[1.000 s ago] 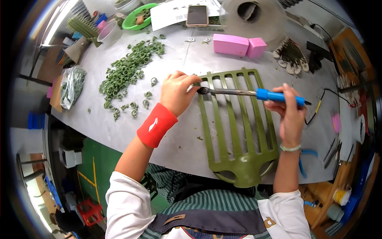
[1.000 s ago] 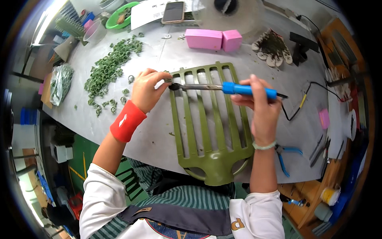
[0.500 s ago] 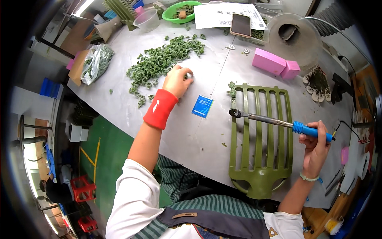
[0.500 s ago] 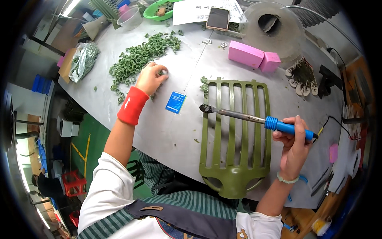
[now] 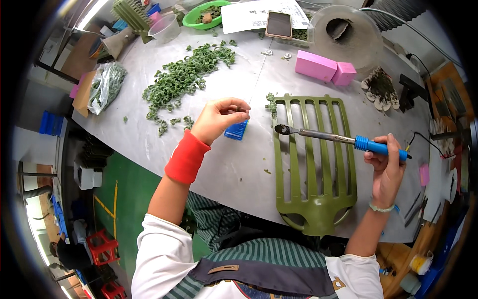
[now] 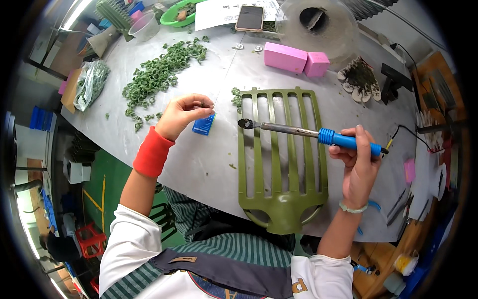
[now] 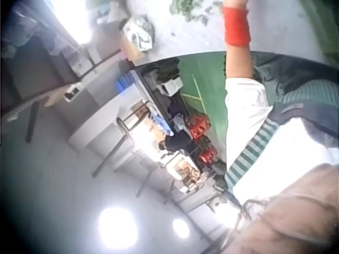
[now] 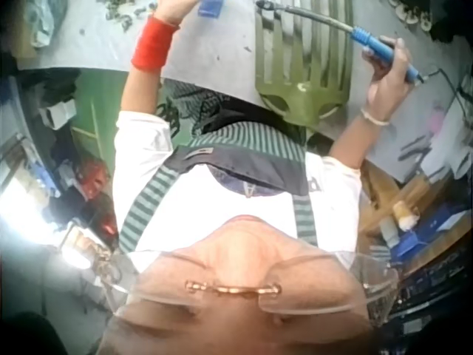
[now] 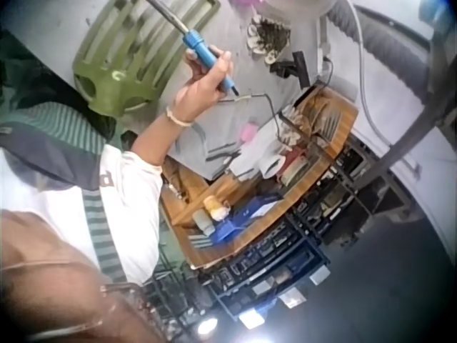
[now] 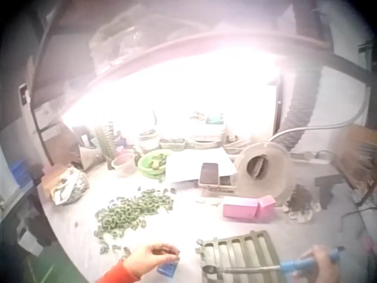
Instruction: The person attaches small plastic green foliage pieces into a large green plastic rack using a soldering tool. The person picks up individual foliage pieces by hand, positions them on the rack, and melts the plastic joints to secure them, eventually picking up a second rack and continuing the process on the first row.
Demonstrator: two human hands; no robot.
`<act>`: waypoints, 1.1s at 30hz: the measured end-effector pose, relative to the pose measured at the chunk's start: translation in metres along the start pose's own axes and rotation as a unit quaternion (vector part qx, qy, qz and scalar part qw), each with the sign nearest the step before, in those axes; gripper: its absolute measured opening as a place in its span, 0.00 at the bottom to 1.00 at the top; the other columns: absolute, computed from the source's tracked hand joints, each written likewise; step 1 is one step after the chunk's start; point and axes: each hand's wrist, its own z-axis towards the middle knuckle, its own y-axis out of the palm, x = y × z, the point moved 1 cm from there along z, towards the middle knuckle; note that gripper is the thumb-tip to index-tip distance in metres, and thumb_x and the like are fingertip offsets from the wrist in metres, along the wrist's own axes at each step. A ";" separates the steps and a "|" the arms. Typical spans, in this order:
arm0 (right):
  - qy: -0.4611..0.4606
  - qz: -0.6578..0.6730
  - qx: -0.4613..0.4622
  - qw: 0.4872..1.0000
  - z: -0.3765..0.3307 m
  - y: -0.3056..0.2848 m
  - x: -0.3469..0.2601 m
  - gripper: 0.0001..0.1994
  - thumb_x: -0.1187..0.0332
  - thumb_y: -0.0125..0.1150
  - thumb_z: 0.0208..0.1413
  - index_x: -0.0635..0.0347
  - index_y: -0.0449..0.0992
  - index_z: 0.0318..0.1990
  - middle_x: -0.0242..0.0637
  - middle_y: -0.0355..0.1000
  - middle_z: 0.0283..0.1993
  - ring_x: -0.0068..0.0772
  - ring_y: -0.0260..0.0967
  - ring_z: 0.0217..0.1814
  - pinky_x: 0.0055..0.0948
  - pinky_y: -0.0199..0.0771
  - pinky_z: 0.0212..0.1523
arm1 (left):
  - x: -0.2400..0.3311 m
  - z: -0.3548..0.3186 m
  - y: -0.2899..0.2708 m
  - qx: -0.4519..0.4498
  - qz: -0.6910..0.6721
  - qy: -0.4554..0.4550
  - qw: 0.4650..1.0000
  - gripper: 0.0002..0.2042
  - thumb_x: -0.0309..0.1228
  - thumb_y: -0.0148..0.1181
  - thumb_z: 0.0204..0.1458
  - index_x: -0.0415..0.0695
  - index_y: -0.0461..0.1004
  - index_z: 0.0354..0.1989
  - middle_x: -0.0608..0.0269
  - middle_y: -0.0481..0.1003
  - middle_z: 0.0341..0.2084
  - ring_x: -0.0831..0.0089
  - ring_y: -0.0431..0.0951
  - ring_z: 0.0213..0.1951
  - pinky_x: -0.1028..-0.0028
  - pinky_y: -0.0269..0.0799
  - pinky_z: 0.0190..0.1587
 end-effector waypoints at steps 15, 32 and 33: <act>-0.004 0.020 -0.016 1.000 0.008 0.001 0.016 0.15 0.62 0.55 0.60 0.68 0.75 0.34 0.38 0.75 0.28 0.29 0.77 0.25 0.25 0.82 0.29 | 0.003 0.006 0.067 0.096 0.254 0.191 0.943 0.11 0.23 0.63 0.49 0.44 0.80 0.42 0.62 0.79 0.32 0.78 0.78 0.33 0.78 0.73 0.36; -0.021 0.009 0.001 1.000 0.005 -0.004 0.007 0.14 0.61 0.56 0.59 0.67 0.76 0.32 0.38 0.74 0.28 0.27 0.74 0.21 0.24 0.80 0.24 | -0.006 0.015 0.069 0.134 0.416 0.342 0.832 0.09 0.26 0.66 0.43 0.47 0.80 0.36 0.67 0.79 0.30 0.69 0.75 0.33 0.73 0.72 0.37; -0.014 0.007 0.002 1.000 0.003 -0.006 0.006 0.15 0.61 0.56 0.59 0.66 0.75 0.32 0.38 0.74 0.27 0.27 0.74 0.21 0.24 0.80 0.24 | -0.004 0.015 0.064 0.137 0.416 0.341 0.832 0.09 0.26 0.66 0.43 0.47 0.80 0.36 0.67 0.79 0.30 0.69 0.75 0.33 0.73 0.72 0.37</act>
